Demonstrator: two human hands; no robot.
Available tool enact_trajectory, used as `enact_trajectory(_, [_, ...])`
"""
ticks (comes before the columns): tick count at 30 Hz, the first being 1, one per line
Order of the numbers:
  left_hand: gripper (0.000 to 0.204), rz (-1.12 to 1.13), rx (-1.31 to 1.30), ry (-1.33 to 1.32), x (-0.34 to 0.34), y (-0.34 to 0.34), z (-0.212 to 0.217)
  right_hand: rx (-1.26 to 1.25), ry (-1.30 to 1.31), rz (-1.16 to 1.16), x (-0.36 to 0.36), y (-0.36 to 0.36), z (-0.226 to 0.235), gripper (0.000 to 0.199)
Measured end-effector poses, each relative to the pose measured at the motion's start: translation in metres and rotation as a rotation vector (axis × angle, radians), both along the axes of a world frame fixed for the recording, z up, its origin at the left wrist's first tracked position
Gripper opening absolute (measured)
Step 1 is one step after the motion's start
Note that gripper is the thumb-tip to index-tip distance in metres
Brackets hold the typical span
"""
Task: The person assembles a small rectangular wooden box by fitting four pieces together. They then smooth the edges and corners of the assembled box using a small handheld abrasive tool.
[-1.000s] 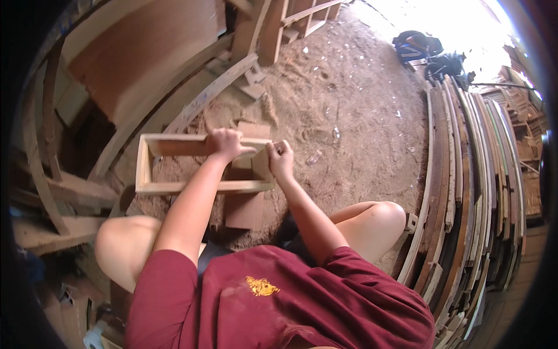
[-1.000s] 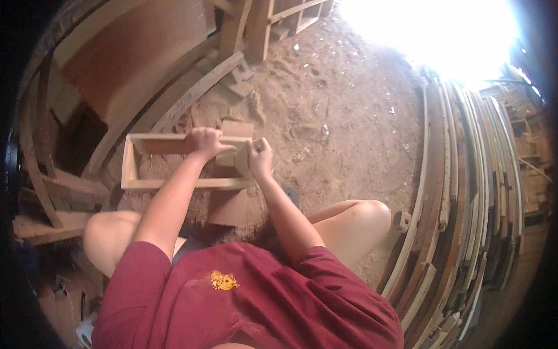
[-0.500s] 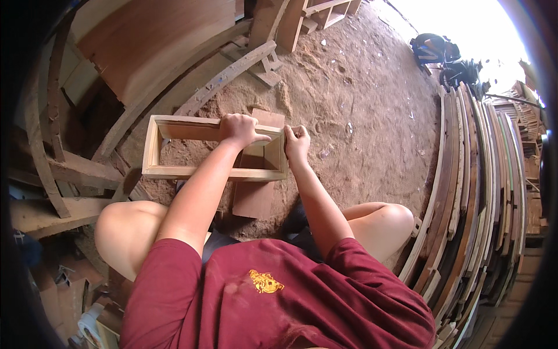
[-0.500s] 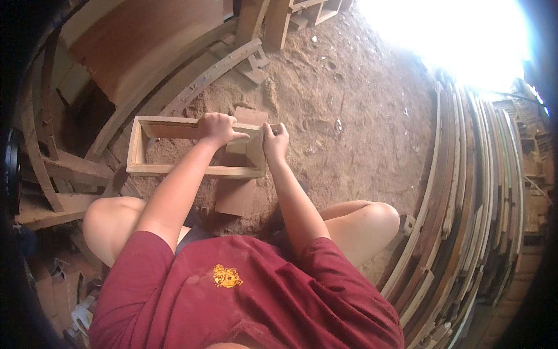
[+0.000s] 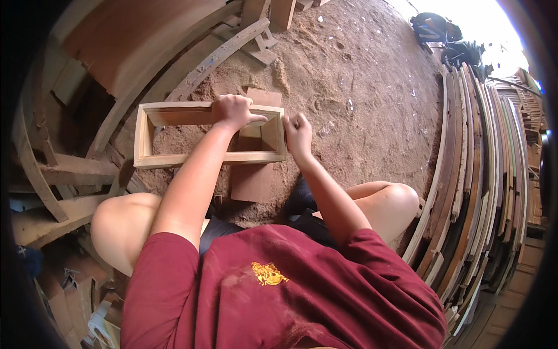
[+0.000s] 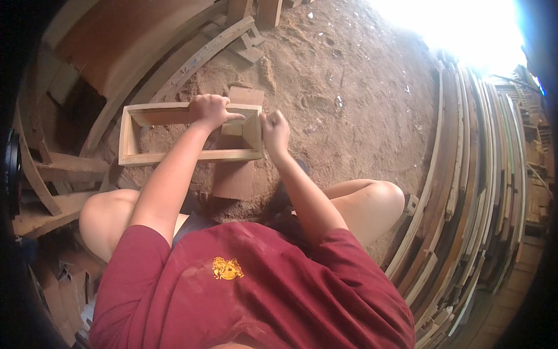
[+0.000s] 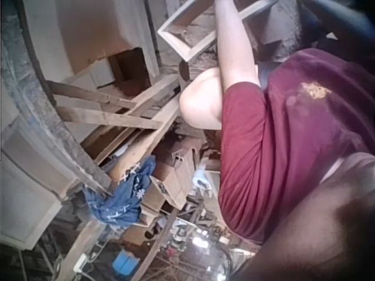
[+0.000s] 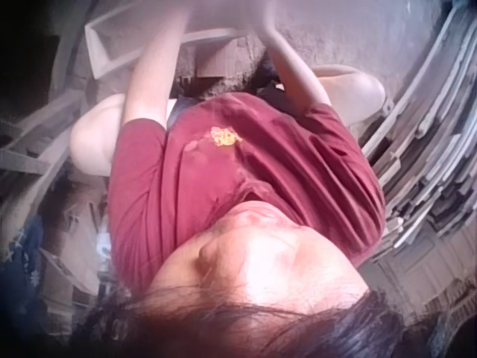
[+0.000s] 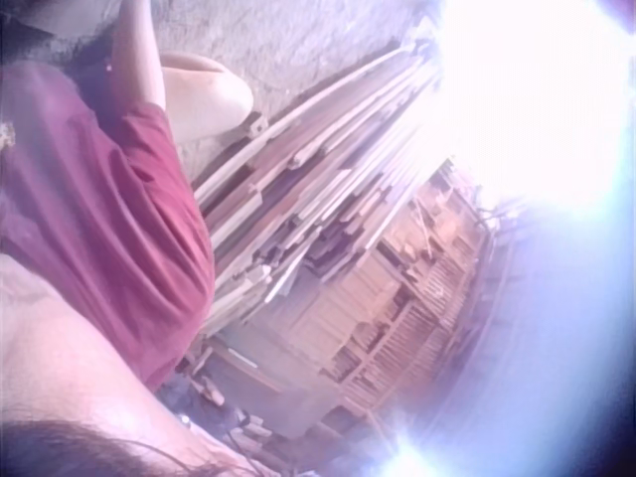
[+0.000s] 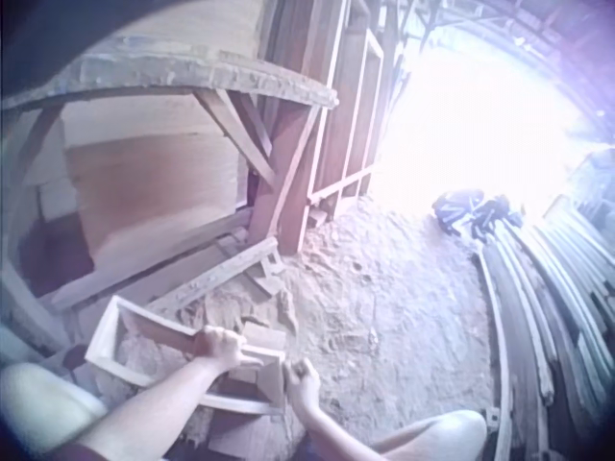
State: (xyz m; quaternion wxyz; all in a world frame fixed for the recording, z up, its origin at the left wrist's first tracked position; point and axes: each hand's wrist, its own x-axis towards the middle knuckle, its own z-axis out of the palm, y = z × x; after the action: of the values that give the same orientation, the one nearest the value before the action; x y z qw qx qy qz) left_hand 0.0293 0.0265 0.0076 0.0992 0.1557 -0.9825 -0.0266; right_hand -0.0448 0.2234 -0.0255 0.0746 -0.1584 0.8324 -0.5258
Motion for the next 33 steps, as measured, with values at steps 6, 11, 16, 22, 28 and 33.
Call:
enact_trajectory(6, [0.072, -0.008, -0.001, 0.006, -0.006, 0.004, 0.0, 0.034, -0.07, 0.025, 0.068, 0.065, -0.003, 0.029])
enact_trajectory(11, [0.072, -0.018, -0.022, 0.037, -0.006, 0.005, 0.001, 0.023, 0.012, -0.022, 0.053, 0.052, -0.008, 0.029])
enact_trajectory(16, [0.071, -0.011, -0.032, 0.012, -0.004, 0.002, -0.001, -0.037, -0.069, 0.018, 0.066, 0.067, -0.019, 0.029])
enact_trajectory(22, [0.072, -0.009, -0.021, -0.026, -0.007, 0.004, 0.004, -0.075, -0.134, -0.045, 0.048, 0.046, -0.013, 0.028])
enact_trajectory(28, [0.072, -0.01, -0.015, -0.001, -0.005, 0.002, -0.002, -0.042, -0.086, 0.011, 0.075, 0.061, -0.006, 0.028])
enact_trajectory(33, [0.072, -0.022, -0.009, -0.028, -0.007, 0.004, 0.001, 0.027, 0.0, -0.024, 0.056, 0.044, -0.01, 0.03])
